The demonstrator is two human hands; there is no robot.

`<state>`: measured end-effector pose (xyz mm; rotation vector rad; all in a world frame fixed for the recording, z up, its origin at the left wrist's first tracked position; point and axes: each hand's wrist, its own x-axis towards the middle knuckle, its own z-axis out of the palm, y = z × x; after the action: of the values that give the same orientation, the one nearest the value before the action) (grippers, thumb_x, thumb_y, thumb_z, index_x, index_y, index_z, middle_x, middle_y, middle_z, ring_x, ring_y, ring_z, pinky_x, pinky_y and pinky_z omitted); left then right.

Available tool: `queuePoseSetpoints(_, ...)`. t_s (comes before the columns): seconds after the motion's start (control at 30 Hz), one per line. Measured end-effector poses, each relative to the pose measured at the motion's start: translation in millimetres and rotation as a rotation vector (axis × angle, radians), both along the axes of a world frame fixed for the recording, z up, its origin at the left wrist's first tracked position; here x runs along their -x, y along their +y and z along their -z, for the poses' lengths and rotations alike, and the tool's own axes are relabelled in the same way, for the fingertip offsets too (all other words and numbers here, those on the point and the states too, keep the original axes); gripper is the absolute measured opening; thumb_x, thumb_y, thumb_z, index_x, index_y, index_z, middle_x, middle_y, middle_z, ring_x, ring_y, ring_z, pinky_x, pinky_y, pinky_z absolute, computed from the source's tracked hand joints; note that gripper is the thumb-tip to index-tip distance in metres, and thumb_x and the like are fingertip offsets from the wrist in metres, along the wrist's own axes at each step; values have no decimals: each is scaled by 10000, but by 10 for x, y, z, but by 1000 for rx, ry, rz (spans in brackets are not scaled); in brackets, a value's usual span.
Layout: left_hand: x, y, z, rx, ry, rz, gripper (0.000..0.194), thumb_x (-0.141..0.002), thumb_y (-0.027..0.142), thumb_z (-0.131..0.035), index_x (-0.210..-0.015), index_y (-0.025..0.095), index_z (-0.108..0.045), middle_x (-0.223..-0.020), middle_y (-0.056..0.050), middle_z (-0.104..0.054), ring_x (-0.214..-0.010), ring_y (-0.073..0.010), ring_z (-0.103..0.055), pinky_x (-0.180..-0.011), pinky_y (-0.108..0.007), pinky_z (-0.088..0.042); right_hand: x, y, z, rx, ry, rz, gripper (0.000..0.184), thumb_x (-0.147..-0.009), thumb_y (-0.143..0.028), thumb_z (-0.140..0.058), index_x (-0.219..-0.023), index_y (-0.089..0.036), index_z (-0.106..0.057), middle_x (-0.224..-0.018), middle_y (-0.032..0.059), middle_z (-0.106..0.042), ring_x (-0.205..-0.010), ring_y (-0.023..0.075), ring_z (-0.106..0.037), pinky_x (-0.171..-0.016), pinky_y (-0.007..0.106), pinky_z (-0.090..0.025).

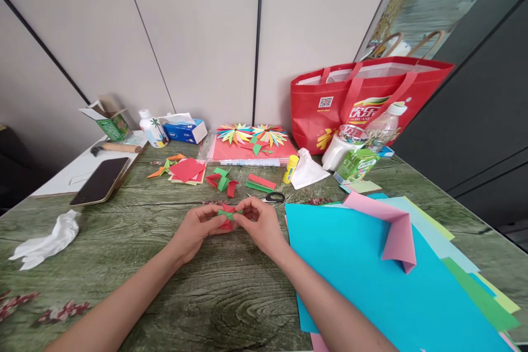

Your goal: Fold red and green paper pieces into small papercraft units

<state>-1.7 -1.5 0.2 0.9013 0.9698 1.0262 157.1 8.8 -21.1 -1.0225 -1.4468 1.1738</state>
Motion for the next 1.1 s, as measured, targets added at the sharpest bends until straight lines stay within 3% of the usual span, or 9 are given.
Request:
queuePoseSetpoints(0.1,18,19,26,35,-29,-34,204,-563,227,-754,-707,110,-669,-645,-16,-647,-611,-159,-634,-662,-332,-549,-11,-29,-34,-221,-160,31,16,-729,-175,-595,-733,-185,-584,-863,56,-575,-771,172,-580,-649,295,-491)
queuePoseSetpoints(0.3,45,61,59,111,-105,-162,214,-495,196,-783,-645,103,-660,-631,-22,-660,-582,-129,-614,-620,-282,-551,-13,-92,-110,-708,-515,-24,234,-761,-63,-481,-866,-220,-618,-1097,81,-498,-1043,209,-473,-838,382,-439)
queuePoseSetpoints(0.47,51,64,62,131,-107,-193,234,-476,190,-790,-651,103,-660,-649,-26,-667,-568,-120,-610,-601,-262,-544,-41,-68,-88,-891,-722,-60,312,-758,-59,-514,-997,-243,-595,-1083,63,-548,-1099,223,-404,-880,427,-392)
queuePoseSetpoints(0.63,57,59,81,155,-100,-196,224,-469,184,-790,-631,110,-653,-616,-17,-659,-545,-118,-605,-614,-287,-543,-63,-51,-93,-938,-803,-48,309,-781,-58,-511,-996,-262,-600,-990,36,-608,-1086,214,-413,-878,426,-362)
queuePoseSetpoints(0.73,52,61,80,160,-87,-209,228,-466,194,-790,-631,112,-655,-608,-23,-661,-545,-119,-606,-607,-271,-533,-29,-65,-84,-913,-738,-11,269,-788,-71,-510,-953,-256,-614,-917,32,-625,-1035,207,-451,-855,413,-380)
queuePoseSetpoints(0.87,24,50,66,122,-99,-262,208,-461,191,-788,-605,121,-655,-593,0,-647,-556,-105,-594,-600,-237,-517,40,-95,-57,-740,-551,145,61,-774,-183,-572,-785,-219,-620,-791,47,-612,-898,208,-518,-777,378,-438)
queuePoseSetpoints(0.97,2,36,57,87,-105,-286,184,-483,194,-781,-607,127,-663,-601,7,-643,-575,-100,-589,-617,-231,-509,72,-107,-37,-500,-428,181,92,-734,-280,-631,-727,-198,-592,-744,48,-610,-771,194,-548,-691,340,-464)
queuePoseSetpoints(1.1,-21,26,61,62,-122,-298,175,-476,187,-784,-587,129,-661,-601,7,-644,-579,-104,-584,-616,-236,-502,109,-105,-12,-63,-172,78,216,-658,-342,-681,-715,-185,-545,-682,9,-595,-600,141,-549,-540,258,-454)
